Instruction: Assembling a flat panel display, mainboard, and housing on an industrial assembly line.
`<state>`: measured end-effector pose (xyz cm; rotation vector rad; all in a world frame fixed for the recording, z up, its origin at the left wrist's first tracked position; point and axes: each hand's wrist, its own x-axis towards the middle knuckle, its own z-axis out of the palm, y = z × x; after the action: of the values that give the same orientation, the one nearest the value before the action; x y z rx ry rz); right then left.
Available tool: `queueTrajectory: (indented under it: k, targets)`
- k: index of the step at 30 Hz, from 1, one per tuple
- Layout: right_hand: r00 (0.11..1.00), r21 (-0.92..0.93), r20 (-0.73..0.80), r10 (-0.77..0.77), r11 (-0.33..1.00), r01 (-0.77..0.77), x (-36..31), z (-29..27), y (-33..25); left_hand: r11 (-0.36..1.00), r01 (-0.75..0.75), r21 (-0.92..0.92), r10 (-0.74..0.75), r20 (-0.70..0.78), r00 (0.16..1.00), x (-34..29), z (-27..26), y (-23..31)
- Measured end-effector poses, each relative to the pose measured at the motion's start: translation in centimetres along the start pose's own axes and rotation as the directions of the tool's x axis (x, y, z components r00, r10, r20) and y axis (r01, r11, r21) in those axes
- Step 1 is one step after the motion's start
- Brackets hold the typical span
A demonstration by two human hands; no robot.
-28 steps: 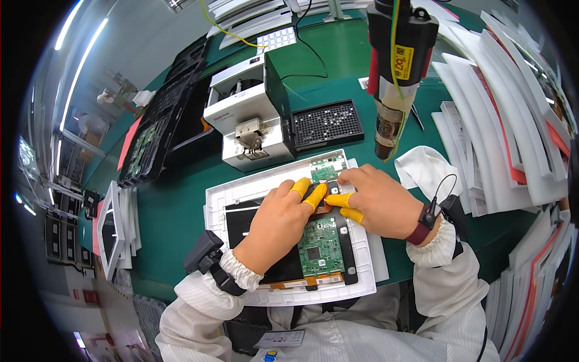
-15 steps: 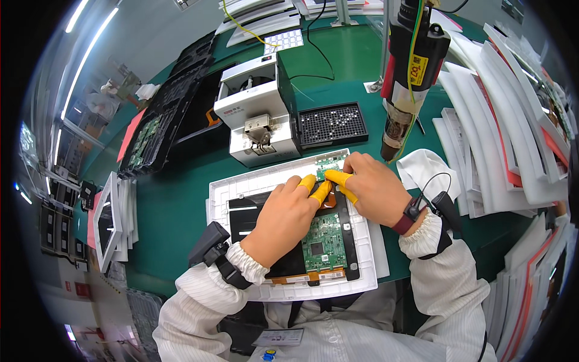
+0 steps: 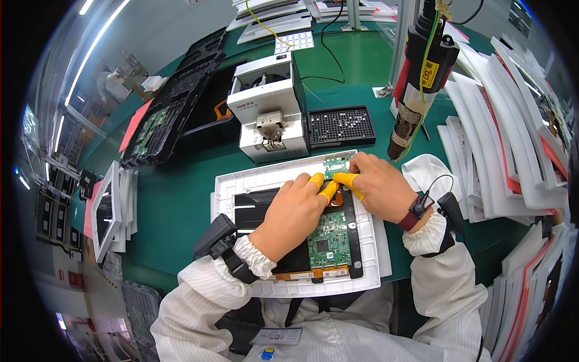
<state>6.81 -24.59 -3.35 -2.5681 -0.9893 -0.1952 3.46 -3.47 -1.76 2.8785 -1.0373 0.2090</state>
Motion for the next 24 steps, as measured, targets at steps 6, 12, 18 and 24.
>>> queueTrajectory:
  k: [6,12,18,24]
  targets:
    - [1.000,-0.105,-0.015,-0.017,0.994,0.015,0.2,0.0,-0.9,1.000,0.027,-0.002,-0.026,0.085,0.996,0.2,-0.6,0.1]
    - [0.968,0.106,-0.216,0.124,0.989,-0.103,-0.1,0.9,0.3,0.998,-0.025,-0.058,0.024,-0.010,1.000,0.2,-0.3,-0.4]
    - [0.987,0.125,-0.139,0.081,0.990,-0.064,-0.1,1.2,0.6,0.991,0.053,-0.125,-0.043,0.080,0.996,0.5,-0.9,-1.2]
    - [0.981,0.163,-0.178,0.075,0.986,-0.046,-0.1,1.4,0.9,1.000,0.021,-0.023,-0.020,0.081,0.997,1.6,-0.6,-0.5]
